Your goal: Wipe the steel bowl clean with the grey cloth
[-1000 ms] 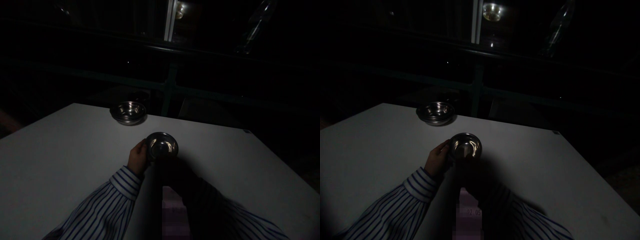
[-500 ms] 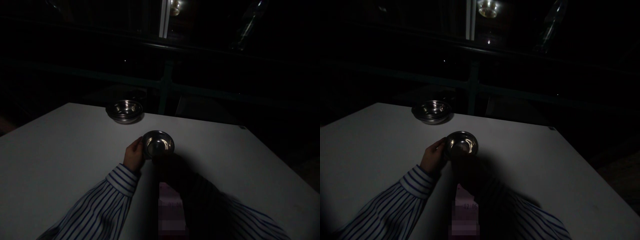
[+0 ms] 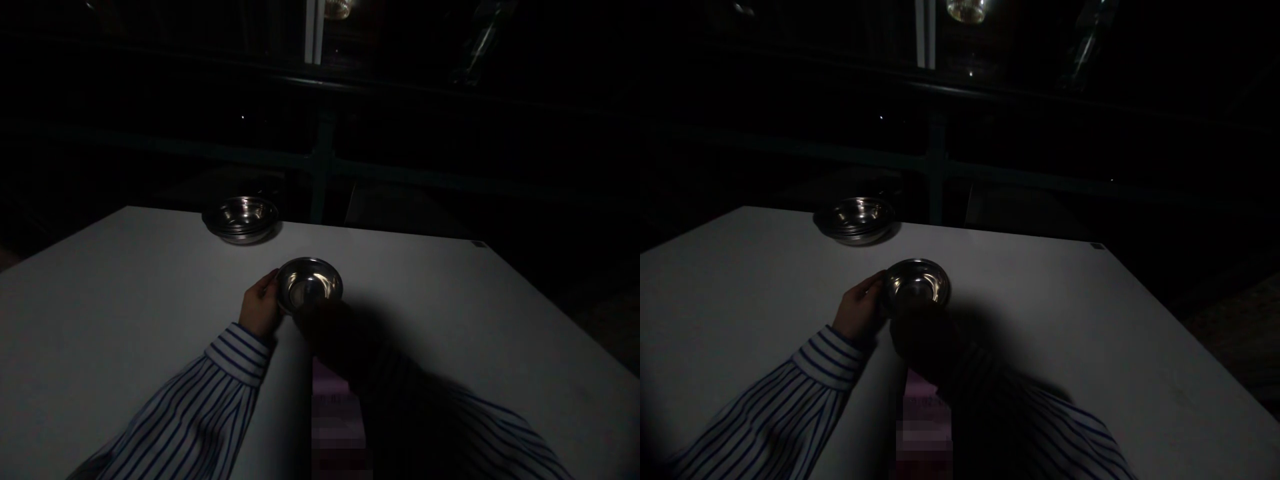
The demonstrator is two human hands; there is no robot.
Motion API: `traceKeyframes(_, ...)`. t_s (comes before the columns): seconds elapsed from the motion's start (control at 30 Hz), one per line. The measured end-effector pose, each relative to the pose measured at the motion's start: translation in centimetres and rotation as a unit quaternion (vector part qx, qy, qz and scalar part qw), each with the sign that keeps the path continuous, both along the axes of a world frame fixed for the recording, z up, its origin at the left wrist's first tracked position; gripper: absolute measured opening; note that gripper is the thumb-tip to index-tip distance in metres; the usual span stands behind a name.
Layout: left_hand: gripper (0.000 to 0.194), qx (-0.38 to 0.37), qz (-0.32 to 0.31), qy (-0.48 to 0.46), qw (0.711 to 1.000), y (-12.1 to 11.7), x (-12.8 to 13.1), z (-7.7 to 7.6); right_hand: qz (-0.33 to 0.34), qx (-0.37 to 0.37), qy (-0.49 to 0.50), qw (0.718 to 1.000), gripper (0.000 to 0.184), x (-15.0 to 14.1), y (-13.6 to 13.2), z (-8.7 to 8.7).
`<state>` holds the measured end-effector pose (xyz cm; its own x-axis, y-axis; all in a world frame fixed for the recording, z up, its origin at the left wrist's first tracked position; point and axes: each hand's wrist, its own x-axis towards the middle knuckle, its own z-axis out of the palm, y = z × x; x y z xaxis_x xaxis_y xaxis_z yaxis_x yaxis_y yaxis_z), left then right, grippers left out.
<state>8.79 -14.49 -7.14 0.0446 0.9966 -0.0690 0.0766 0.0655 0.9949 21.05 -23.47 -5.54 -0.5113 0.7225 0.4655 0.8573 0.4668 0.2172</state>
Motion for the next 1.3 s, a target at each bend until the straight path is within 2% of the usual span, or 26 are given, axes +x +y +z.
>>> traceKeyframes(0.13,0.039,0.012,-0.002,0.016,1.0,-0.1,-0.1,0.1,0.01,0.01,0.004,1.0,0.024,-0.6,0.4,-0.1)
traceKeyframes(0.33,0.04,-0.004,-0.021,0.012,1.0,0.1,-0.1,0.0,-0.008,0.015,-0.001,1.0,0.021,1.7,-0.6,-0.2)
traceKeyframes(0.47,0.038,0.036,-0.017,0.012,0.999,0.3,0.0,-0.1,0.02,0.016,0.004,1.0,0.021,0.3,-0.1,0.2)
traceKeyframes(0.57,0.038,0.031,-0.017,0.042,0.998,0.3,-0.2,0.1,0.019,0.026,0.018,0.999,0.026,-0.4,0.1,0.2)
traceKeyframes(0.8,0.043,0.026,-0.036,0.013,0.999,0.7,-0.3,-0.7,0.018,0.029,0.012,0.999,0.025,1.8,-1.2,0.0)
traceKeyframes(1.03,0.042,0.045,-0.027,0.056,0.997,0.4,-0.3,-0.5,0.021,0.016,0.034,0.999,0.027,-0.8,0.4,-0.5)
traceKeyframes(1.17,0.048,0.033,-0.058,0.031,0.997,0.5,-0.4,-0.5,0.014,0.025,0.032,0.999,0.022,1.2,-0.8,-0.6)
traceKeyframes(1.23,0.048,0.029,-0.061,0.025,0.997,0.5,-0.3,-0.4,0.011,0.008,0.026,1.0,0.024,2.1,-1.3,-0.4)
traceKeyframes(1.3,0.047,0.031,-0.058,0.034,0.997,0.5,-0.3,-0.3,0.021,-0.002,0.022,1.0,0.023,2.0,-1.3,-0.1)
